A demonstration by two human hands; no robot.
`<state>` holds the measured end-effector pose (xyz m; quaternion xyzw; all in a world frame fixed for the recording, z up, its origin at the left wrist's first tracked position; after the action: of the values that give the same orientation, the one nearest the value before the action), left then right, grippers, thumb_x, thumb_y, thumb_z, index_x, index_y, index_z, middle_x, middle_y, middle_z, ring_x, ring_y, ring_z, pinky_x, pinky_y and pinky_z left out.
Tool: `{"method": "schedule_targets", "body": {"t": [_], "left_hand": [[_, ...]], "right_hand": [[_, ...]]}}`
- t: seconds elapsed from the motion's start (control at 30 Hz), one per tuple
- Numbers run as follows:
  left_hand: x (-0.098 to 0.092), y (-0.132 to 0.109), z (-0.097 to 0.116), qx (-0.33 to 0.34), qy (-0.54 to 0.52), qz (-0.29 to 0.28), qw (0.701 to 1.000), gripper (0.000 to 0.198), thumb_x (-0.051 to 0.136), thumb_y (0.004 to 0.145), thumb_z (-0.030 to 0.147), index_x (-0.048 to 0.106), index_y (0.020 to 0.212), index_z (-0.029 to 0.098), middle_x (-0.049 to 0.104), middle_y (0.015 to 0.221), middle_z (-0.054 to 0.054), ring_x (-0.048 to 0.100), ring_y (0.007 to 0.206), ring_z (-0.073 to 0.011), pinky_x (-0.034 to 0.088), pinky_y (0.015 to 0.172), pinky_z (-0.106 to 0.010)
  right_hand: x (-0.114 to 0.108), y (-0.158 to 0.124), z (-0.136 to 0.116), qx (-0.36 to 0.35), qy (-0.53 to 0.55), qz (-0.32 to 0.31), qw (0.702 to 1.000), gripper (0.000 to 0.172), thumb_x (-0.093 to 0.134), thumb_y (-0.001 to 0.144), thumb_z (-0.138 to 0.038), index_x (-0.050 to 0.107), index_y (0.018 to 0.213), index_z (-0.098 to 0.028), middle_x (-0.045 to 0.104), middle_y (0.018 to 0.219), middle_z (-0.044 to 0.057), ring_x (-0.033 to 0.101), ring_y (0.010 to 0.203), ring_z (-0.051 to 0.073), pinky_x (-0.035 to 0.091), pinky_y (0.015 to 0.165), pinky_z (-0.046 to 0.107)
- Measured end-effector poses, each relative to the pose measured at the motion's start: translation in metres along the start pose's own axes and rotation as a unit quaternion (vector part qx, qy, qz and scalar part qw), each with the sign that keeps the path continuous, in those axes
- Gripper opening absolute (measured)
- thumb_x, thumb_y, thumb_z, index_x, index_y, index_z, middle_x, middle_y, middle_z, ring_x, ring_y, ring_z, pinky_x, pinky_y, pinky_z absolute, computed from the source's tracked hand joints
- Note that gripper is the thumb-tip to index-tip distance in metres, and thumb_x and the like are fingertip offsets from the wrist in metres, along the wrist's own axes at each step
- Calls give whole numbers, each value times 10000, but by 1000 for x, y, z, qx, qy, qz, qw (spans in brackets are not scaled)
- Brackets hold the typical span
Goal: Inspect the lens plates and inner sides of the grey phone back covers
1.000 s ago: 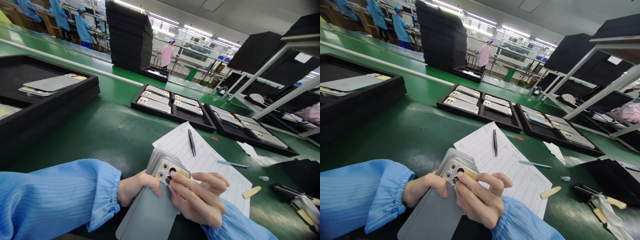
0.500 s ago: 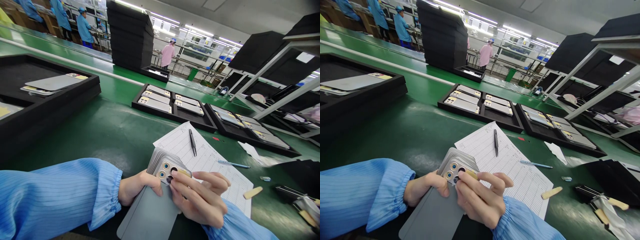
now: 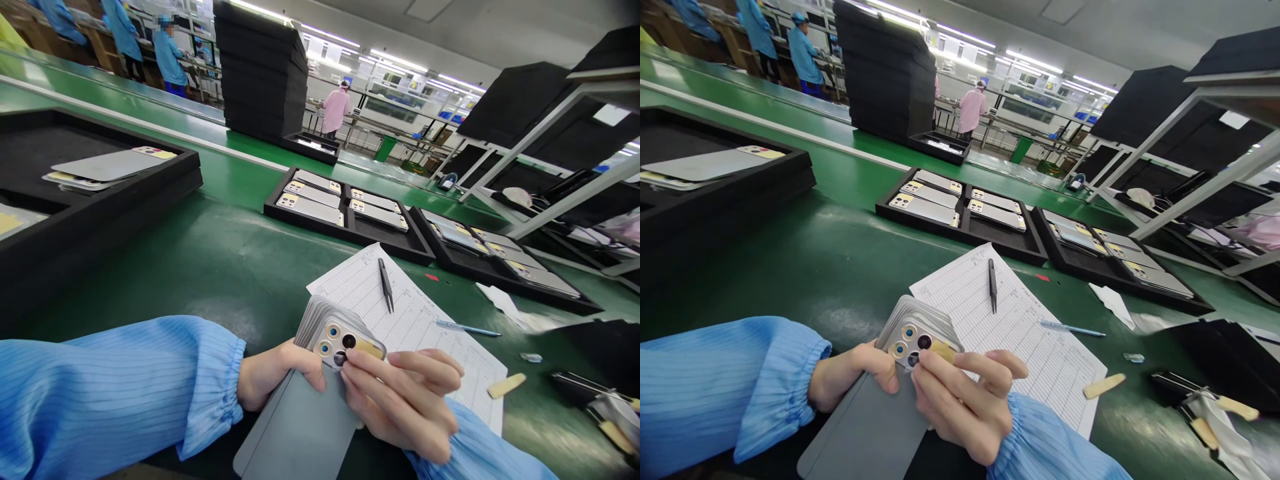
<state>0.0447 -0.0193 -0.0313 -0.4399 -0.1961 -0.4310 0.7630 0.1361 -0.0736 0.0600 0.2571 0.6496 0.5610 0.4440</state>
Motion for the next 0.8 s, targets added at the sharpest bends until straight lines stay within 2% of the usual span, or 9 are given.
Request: {"method": "schedule_targets", "body": {"t": [0.13,0.3,0.43,0.6,0.67,0.8], "left_hand": [[2,-1,2,5,1,-10,1000,346,509,440,136,610,770,108,593,531,-16,517,503,-120,360,508,-221],[4,-3,3,8,6,-18,1000,373,479,476,137,617,820,94,603,535,-12,546,535,-123,378,513,-206],[3,-4,3,12,19,-2,1000,371,460,508,144,624,837,91,617,554,-4,540,517,-110,414,547,-219],[3,-6,4,15,20,3,1000,360,433,538,120,637,834,107,628,561,-8,548,524,-110,419,558,-219],[5,-6,3,5,19,-15,1000,358,440,523,127,645,815,102,630,557,-20,556,526,-123,413,547,-221],[15,-4,1,-16,28,-93,995,327,433,556,135,658,789,91,655,618,-54,587,587,-148,419,616,-247]], "right_hand": [[4,2,0,11,2,-27,1000,139,655,694,-192,647,559,-224,696,569,-62,491,599,152,297,546,324],[7,4,4,46,10,-84,995,94,653,663,-160,634,580,-201,737,742,8,619,813,270,313,619,370],[10,7,4,28,4,-142,989,89,647,637,-135,626,605,-215,728,844,26,608,923,313,319,684,407],[10,7,4,9,12,-177,984,115,635,633,-102,614,625,-215,723,849,29,603,935,308,324,680,394],[10,6,7,30,31,-168,985,115,626,649,-102,611,657,-215,721,833,21,605,926,298,337,697,400],[11,1,20,116,86,-154,977,150,590,685,-79,594,751,-214,706,819,24,594,920,279,360,751,439]]}}
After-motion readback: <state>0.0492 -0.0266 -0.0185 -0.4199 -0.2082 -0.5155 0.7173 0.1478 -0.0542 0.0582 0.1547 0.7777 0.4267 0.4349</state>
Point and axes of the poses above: each hand's wrist, its own y-axis towards the middle knuckle, its own x-axis out of the palm, z = x × y, the point moved 6 cm from there along y, towards the middle knuckle
